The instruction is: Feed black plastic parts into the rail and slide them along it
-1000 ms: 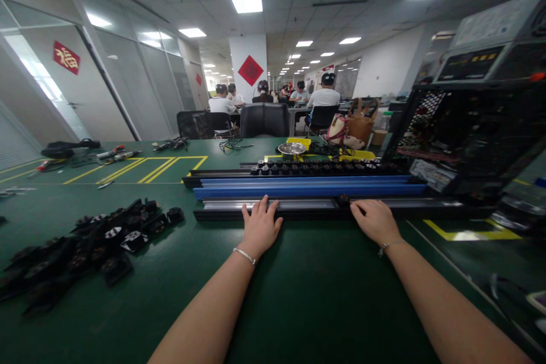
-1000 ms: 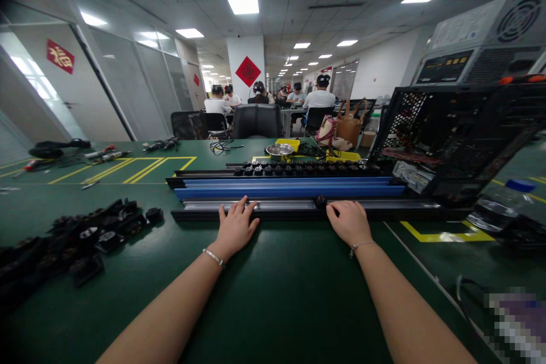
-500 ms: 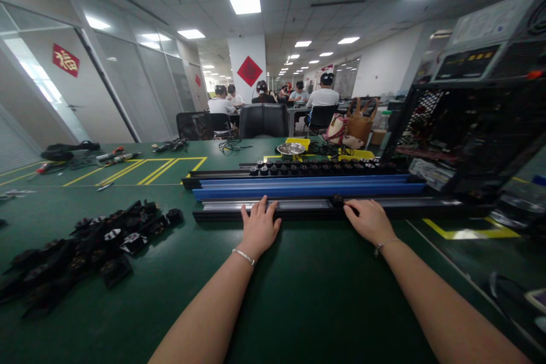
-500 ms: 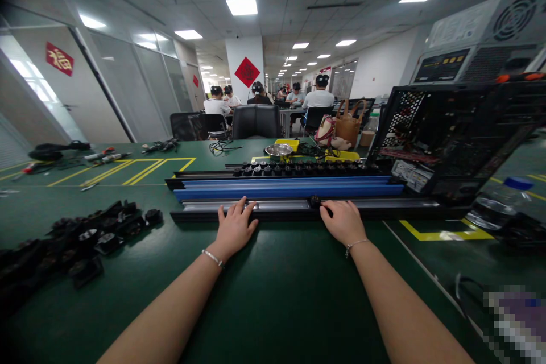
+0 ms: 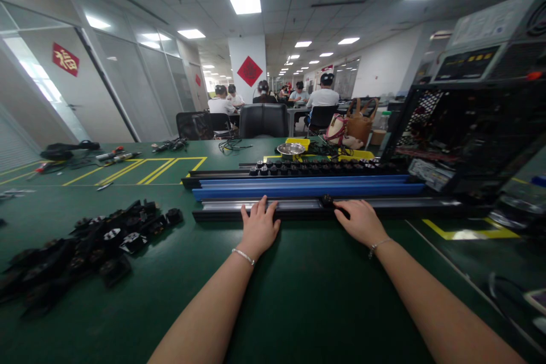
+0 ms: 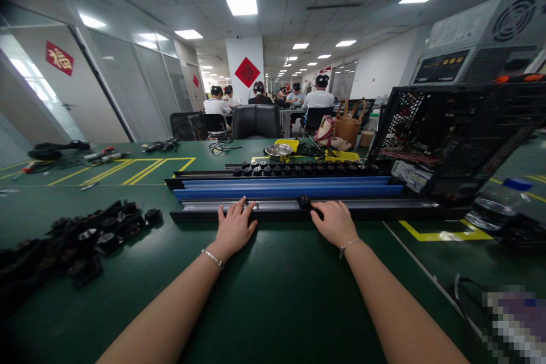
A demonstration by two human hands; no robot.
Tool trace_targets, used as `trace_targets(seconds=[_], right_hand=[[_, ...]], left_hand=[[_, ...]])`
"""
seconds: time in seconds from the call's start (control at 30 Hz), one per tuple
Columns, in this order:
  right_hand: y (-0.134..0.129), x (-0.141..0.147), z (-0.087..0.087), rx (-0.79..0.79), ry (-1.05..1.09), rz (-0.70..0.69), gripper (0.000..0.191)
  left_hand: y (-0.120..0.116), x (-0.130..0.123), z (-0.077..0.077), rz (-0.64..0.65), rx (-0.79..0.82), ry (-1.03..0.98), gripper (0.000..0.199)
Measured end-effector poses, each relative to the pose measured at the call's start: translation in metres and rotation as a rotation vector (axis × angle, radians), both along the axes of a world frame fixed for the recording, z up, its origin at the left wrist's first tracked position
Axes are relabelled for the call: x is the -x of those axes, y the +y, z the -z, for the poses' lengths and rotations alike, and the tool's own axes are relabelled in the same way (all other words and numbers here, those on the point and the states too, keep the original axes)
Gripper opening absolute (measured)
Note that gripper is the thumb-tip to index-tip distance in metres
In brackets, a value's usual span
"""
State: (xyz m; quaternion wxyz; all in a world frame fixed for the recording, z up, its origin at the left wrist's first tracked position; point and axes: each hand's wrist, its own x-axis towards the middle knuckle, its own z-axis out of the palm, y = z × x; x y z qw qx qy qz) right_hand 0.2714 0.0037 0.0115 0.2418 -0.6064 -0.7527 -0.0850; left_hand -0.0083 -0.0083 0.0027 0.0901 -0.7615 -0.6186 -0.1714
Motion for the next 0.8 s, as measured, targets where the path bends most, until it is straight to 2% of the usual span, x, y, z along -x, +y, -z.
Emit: trace_targets(seconds=[0.4,0.8], right_hand=[[0.000,0.003,-0.001,0.008,-0.033,-0.044,0.035],[-0.001,0.010,-0.002,0.039,-0.050,-0.068,0.037]], left_hand=[[-0.001,-0.002,-0.003,-0.005,0.026,0.005,0.050],[0.000,0.000,0.003,-0.003,-0.028,0.016,0.049]])
